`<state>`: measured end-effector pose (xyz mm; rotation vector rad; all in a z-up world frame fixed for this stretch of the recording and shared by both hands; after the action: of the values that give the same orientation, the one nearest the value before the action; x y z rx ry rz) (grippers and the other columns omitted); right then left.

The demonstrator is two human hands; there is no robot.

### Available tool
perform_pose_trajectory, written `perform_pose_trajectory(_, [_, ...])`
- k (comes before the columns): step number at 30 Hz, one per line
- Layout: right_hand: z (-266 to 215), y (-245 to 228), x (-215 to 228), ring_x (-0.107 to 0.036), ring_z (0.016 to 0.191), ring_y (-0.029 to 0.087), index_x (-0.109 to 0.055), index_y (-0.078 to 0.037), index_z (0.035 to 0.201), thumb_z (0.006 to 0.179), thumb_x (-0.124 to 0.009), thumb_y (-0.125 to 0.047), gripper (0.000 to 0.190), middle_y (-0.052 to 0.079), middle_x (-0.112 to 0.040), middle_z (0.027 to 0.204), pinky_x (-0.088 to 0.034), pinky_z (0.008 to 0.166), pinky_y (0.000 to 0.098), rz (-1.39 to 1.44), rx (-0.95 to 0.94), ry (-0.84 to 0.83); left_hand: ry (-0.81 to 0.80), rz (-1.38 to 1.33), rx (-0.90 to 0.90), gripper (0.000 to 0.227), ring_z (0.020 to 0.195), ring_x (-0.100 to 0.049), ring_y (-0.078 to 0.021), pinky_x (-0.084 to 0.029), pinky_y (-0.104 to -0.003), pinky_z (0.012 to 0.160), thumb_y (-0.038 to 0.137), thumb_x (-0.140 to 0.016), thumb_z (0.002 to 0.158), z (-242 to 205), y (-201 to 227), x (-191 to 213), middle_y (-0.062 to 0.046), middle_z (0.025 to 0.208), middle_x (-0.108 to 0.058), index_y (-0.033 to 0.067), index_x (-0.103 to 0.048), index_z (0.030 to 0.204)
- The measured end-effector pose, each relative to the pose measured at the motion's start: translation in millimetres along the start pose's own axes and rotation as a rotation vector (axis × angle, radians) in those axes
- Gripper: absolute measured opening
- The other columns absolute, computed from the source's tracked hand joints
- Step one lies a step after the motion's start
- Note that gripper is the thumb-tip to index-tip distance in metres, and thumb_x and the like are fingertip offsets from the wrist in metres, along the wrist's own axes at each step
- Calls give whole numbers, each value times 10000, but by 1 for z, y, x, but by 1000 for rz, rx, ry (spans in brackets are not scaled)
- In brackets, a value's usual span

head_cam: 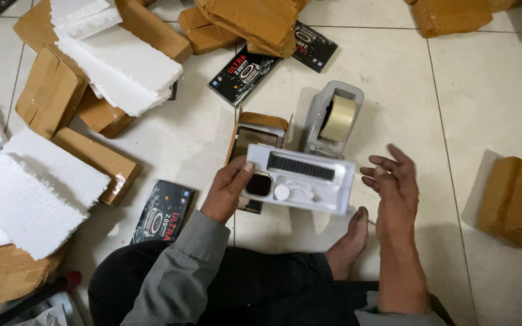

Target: The person opens a brown cardboard box, places a white styrofoam sheet inside, and inserts a smartwatch box containing a watch, strap, and charger. The person then closes the box and seals it with tape.

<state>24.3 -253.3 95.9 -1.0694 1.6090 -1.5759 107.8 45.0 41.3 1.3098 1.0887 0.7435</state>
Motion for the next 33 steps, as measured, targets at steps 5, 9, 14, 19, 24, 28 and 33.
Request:
perform_pose_trajectory(5, [-36, 46, -55, -694, 1011, 245, -665, -99, 1412, 964, -522, -422, 570, 104, -769, 1102, -533, 894, 414, -230, -622, -479, -80, 152, 84, 426, 955, -657, -144, -540, -261, 855, 322, -522, 1060, 3, -17, -11, -80, 1021, -729, -27, -685, 1242])
perform_pose_trajectory(9, [-65, 65, -103, -723, 937, 217, -693, -56, 1313, 926, -646, -399, 520, 164, -780, 1065, -574, 895, 357, -213, -603, -630, -5, 47, 151, 578, 978, -688, -187, -564, -317, 870, 472, -480, 1024, 1, -24, -3, -103, 1050, -741, -15, -692, 1253])
perform_pose_trajectory(14, [-55, 66, -123, -674, 1002, 178, -648, -23, 1338, 992, -584, -343, 476, 106, -732, 1148, -532, 899, 346, 246, -452, -426, -32, -401, 257, 825, 1181, -656, -215, -520, -373, 1029, 681, -342, 1001, -7, -41, -23, -131, 1276, -667, -4, -519, 1426])
perform_pose_trajectory(19, [-56, 65, -113, -656, 1152, 188, -582, -51, 1403, 1035, -463, -392, 516, 51, -717, 1236, -463, 1019, 324, -55, -267, -225, -128, -385, 452, 790, 1230, -648, -208, -519, -352, 1073, 645, -413, 965, -30, -68, -51, -141, 1342, -647, 65, -457, 1499])
perform_pose_trajectory(24, [-66, 16, -111, -588, 1154, 322, -517, -77, 1505, 1097, -393, -383, 524, 160, -588, 1270, -454, 1028, 431, -728, 321, -70, -199, -537, 447, 758, 1103, -697, -243, -588, -355, 958, 606, -429, 995, -34, -67, -56, -181, 1215, -686, 9, -490, 1458])
perform_pose_trajectory(28, [-63, -1, -107, -480, 1334, 356, -409, -13, 1560, 1161, -349, -397, 557, 228, -443, 1509, -404, 1095, 477, -308, 375, -85, -207, -519, 434, 657, 1050, -700, -228, -588, -350, 938, 485, -487, 1011, -32, -68, -52, -165, 1209, -692, 13, -495, 1467])
perform_pose_trajectory(33, [-47, 51, -94, -527, 1061, 378, -440, -116, 1649, 1102, -291, -523, 698, 254, -534, 1460, -426, 814, 499, 321, -272, -136, -426, -524, 446, 638, 1017, -722, -291, -593, -399, 909, 432, -500, 1000, -40, -74, -67, -216, 1162, -724, -42, -533, 1426])
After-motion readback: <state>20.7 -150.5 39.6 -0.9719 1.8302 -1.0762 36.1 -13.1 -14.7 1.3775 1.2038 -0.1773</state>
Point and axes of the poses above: each hand's wrist, its own z-axis towards the middle knuckle, its own x-axis out of the back of the hand, y = z × x, the point moved 9 cm from there along z, towards the middle knuckle
